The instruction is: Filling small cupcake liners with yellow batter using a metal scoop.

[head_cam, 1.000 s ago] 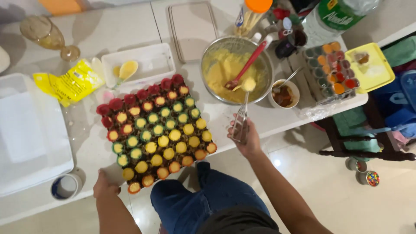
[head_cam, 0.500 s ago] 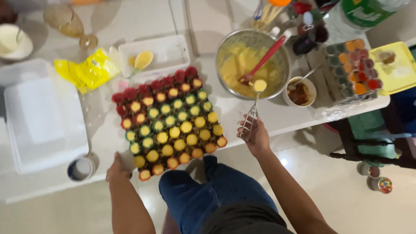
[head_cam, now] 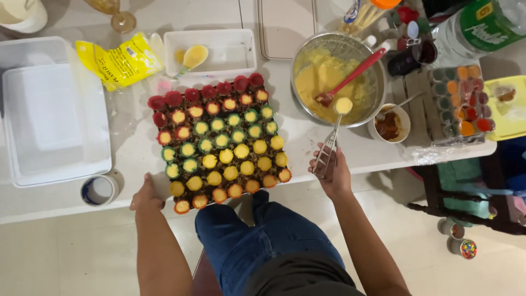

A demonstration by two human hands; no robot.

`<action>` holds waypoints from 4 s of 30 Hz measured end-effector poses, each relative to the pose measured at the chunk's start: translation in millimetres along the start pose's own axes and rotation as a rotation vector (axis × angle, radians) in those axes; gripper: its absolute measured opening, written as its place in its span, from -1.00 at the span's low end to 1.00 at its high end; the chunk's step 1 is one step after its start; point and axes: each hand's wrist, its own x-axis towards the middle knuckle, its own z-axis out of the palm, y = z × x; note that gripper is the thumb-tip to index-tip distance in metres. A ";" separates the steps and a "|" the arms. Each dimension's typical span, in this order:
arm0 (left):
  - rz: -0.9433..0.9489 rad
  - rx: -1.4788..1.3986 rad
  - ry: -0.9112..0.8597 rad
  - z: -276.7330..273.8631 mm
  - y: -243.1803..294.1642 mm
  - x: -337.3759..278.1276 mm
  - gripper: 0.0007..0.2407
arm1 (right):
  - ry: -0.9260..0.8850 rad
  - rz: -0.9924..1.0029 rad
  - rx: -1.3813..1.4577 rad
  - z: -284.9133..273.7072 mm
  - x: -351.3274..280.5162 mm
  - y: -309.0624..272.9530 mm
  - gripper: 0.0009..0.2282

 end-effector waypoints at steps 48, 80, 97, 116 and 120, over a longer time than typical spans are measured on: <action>-0.122 0.168 -0.031 -2.1 -7.1 36.1 0.27 | -0.600 0.144 -1.135 254.1 139.0 170.4 -0.63; -0.184 0.015 0.001 -7.1 4.4 21.0 0.33 | -0.530 -0.176 -1.690 289.1 121.2 175.4 -0.63; -0.256 0.061 -0.054 -16.2 19.3 5.6 0.31 | -0.547 -0.093 -1.543 291.3 123.1 177.9 -0.60; -0.243 -0.044 0.009 -9.2 13.1 13.1 0.30 | -0.576 -0.004 -1.320 275.8 133.4 186.6 -0.65; -0.218 0.038 0.010 -3.5 5.2 29.4 0.31 | -0.568 -0.135 -1.590 291.2 118.2 176.3 -0.65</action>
